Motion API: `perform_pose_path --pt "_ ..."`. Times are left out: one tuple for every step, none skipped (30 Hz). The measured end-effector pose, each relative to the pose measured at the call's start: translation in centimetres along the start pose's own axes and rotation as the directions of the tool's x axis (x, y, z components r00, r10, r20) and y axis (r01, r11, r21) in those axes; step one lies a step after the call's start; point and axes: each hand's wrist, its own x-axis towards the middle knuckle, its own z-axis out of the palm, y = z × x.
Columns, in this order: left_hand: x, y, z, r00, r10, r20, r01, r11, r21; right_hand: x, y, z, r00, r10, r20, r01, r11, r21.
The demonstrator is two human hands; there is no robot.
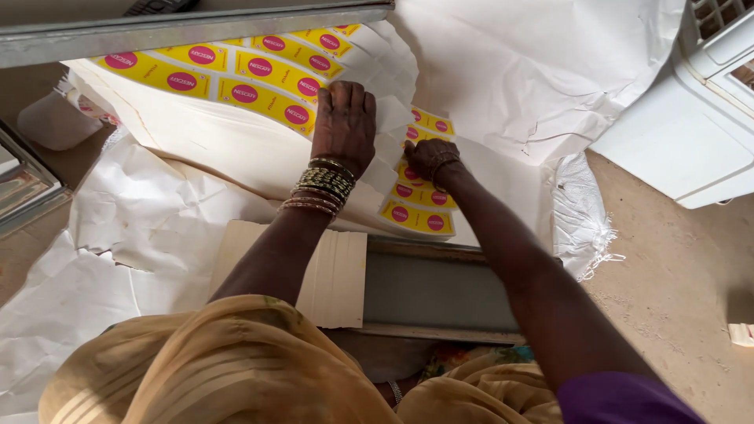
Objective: Sorting, aligning, and stacking printed Nescafe coffee cup labels into stacks and metal containers.
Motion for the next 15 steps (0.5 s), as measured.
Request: perform_pose_path --pt "-0.1 -0.1 0.0 1.000 0.000 0.004 0.000 1.000 0.001 0.4 -0.6 -0.8 1.000 -0.002 0.003 0.002 1.000 0.001" --pt "-0.1 -0.1 0.1 1.000 -0.009 -0.024 0.008 0.999 -0.041 0.8 -1.1 -1.5 0.991 -0.059 0.118 0.079 0.982 -0.172" --pt "-0.3 0.2 0.1 0.999 -0.021 -0.050 0.017 0.996 -0.087 1.0 -1.3 -2.2 0.966 -0.090 0.243 0.170 0.928 -0.332" --pt "-0.4 0.1 -0.3 0.999 -0.023 -0.044 0.019 0.996 -0.091 1.9 -1.6 -1.5 0.964 -0.090 0.249 0.173 0.927 -0.333" --pt "-0.2 0.0 -0.7 1.000 -0.008 0.016 0.010 0.993 -0.116 2.9 -1.7 -1.1 0.985 -0.087 0.152 0.140 0.913 -0.384" --pt "0.0 -0.2 -1.2 0.997 0.007 0.075 0.003 0.990 -0.142 3.8 -1.9 -0.7 0.995 -0.089 0.054 0.103 0.896 -0.431" --pt "-0.1 -0.2 -1.2 0.997 0.003 0.075 0.008 0.990 -0.142 2.8 -1.0 -1.0 0.994 -0.091 0.054 0.106 0.894 -0.435" --pt "-0.2 -0.3 -1.2 0.997 0.006 0.074 0.005 0.989 -0.149 1.7 -0.1 -1.2 0.981 -0.186 0.061 0.196 0.903 -0.383" --pt "-0.4 -0.5 -1.1 0.997 0.011 0.074 0.000 0.988 -0.155 0.7 0.6 -1.4 0.958 -0.281 0.062 0.285 0.901 -0.328" --pt "-0.5 -0.2 -0.6 0.997 0.009 0.075 0.003 0.988 -0.153 3.6 4.8 2.7 0.957 -0.283 0.063 0.288 0.899 -0.329" --pt "-0.3 -0.3 -0.1 0.999 -0.005 0.045 0.013 0.987 -0.161 6.4 8.5 6.9 0.877 -0.427 -0.222 0.354 0.885 -0.301" --pt "-0.1 -0.4 0.4 1.000 -0.020 0.015 0.022 0.985 -0.168 9.3 11.5 11.4 0.706 -0.513 -0.488 0.422 0.858 -0.292" --pt "-0.5 -0.6 0.9 0.999 -0.022 0.027 0.026 0.987 -0.158 9.0 17.1 16.5 0.702 -0.520 -0.487 0.436 0.854 -0.285" --pt "-0.8 -0.8 1.3 1.000 -0.017 -0.016 0.014 0.984 -0.179 9.9 21.6 19.2 0.611 -0.412 -0.676 0.341 0.908 -0.245" --pt "-0.8 -0.1 1.7 0.998 -0.009 -0.065 -0.005 0.976 -0.216 11.1 26.2 20.0 0.490 -0.281 -0.825 0.238 0.954 -0.183"
